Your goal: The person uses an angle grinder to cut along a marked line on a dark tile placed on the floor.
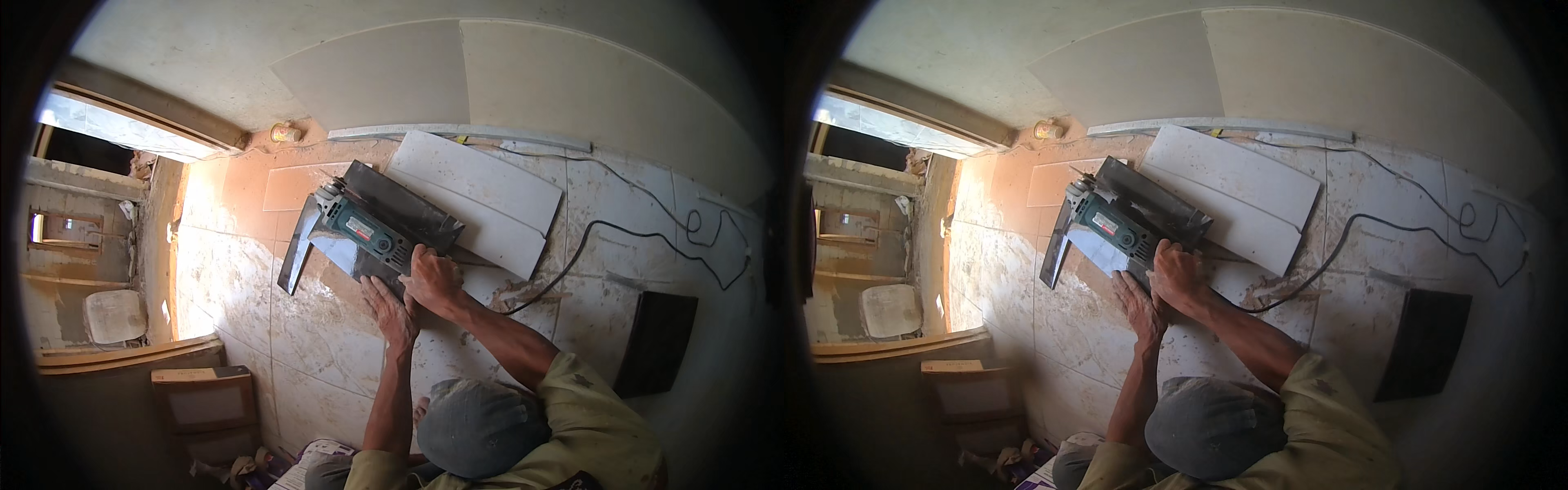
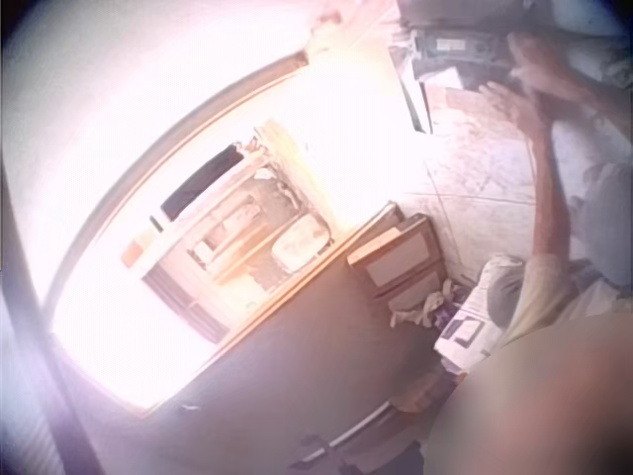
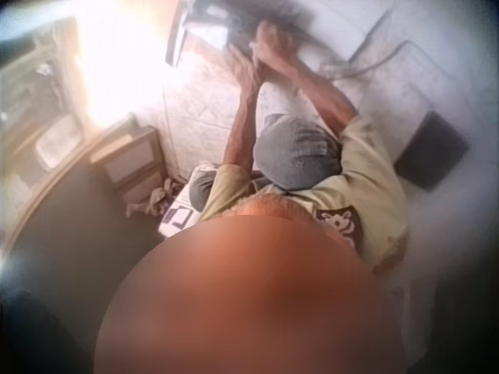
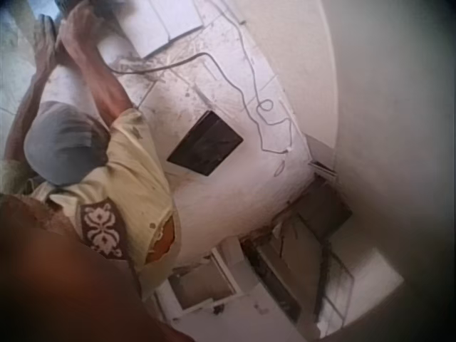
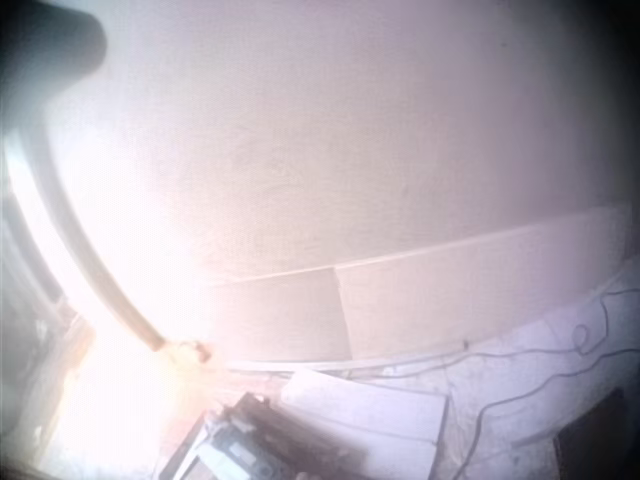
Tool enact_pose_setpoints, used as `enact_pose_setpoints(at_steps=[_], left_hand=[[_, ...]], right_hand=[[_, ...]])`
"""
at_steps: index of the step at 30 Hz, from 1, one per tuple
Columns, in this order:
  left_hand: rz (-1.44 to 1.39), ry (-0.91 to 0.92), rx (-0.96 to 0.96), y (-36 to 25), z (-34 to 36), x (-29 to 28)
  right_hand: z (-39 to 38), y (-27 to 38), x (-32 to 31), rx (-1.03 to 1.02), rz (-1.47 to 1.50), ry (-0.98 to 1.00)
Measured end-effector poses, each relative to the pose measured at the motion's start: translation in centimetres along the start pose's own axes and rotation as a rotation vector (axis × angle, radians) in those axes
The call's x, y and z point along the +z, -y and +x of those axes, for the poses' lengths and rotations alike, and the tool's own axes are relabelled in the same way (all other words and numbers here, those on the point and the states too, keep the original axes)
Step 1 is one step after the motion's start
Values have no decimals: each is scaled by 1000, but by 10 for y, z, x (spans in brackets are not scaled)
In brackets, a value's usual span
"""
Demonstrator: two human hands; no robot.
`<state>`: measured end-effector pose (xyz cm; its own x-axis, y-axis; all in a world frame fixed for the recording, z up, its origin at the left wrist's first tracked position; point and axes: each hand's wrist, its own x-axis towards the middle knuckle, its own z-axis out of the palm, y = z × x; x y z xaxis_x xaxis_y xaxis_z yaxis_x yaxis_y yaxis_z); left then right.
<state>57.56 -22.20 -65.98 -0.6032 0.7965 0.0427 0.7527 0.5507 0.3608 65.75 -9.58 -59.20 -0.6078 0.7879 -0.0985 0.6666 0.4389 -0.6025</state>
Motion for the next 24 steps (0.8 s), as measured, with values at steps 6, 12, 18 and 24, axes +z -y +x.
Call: enact_pose_setpoints(at_steps=[6,12,18,24], left_hand=[[-72,-5,38,9,-1,-6],[-41,-38,54,8,-4,-6],[-7,-66,42,5,-3,-2],[-21,-58,18,9,-4,1]], right_hand=[[4,-2,15,9,45,-9],[3,1,19,22,-72,-1],[4,0,23,42,13,3],[2,6,20,41,52,8]])
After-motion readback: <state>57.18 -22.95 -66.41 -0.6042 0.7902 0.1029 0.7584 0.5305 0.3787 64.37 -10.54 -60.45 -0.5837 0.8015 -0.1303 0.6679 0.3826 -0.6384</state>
